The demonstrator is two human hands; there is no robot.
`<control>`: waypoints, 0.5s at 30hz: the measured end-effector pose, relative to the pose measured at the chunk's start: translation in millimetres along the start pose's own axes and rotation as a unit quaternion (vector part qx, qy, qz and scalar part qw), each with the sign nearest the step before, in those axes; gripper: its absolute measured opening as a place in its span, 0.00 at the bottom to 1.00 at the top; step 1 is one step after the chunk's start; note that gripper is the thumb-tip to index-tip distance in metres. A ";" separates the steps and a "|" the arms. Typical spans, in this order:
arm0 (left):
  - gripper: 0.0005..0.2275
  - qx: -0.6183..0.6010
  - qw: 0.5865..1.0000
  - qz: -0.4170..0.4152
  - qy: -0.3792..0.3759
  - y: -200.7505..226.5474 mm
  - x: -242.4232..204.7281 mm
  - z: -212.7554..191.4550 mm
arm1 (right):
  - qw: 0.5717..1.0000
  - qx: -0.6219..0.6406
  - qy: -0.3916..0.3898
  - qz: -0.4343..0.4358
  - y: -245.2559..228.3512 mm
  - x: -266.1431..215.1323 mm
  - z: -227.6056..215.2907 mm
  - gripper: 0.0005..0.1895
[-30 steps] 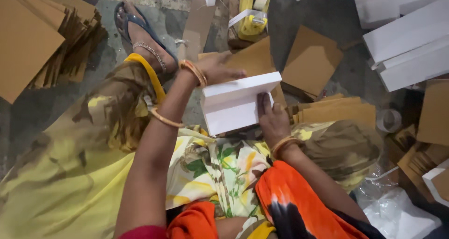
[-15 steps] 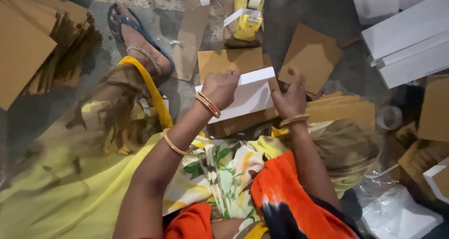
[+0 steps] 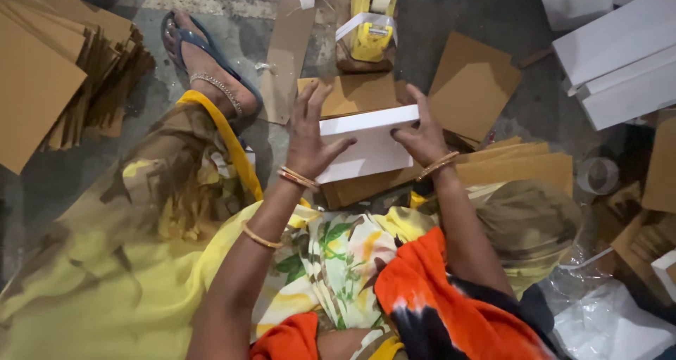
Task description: The person sits on the floor and repeatedly tapes small white rectangular boxes using a handheld tape dispenser. They apply tape to the edges of the boxes and then place the finished items into a larger brown cardboard box.
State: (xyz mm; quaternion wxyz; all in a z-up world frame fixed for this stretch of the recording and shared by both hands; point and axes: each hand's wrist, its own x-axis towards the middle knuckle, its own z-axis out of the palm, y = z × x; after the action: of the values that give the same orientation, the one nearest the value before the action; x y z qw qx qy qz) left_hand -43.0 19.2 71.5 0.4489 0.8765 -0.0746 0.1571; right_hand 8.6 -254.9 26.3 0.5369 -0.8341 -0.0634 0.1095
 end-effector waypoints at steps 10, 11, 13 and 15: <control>0.31 0.086 0.992 -0.008 -0.091 -18.9 17.1 -3.7 | 0.983 -0.184 0.002 0.017 -52.7 5.9 0.0 0.33; 0.28 0.121 0.988 0.034 -0.086 -20.1 19.7 -3.9 | 0.981 -0.192 0.004 0.033 -53.5 5.6 1.6 0.31; 0.24 0.190 0.975 0.080 -0.080 -18.2 25.0 -1.7 | 0.967 -0.253 0.012 -0.031 -49.8 10.2 5.5 0.30; 0.22 0.259 0.958 0.095 -0.078 -12.7 37.2 7.6 | 0.962 -0.267 0.015 -0.057 -37.8 20.9 5.8 0.29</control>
State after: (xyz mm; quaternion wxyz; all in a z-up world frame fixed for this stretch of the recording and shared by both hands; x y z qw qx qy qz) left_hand -3.0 20.9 70.4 0.1828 0.9610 -0.1492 0.1439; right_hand 27.8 -229.5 55.9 0.3012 -0.9436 -0.1298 0.0454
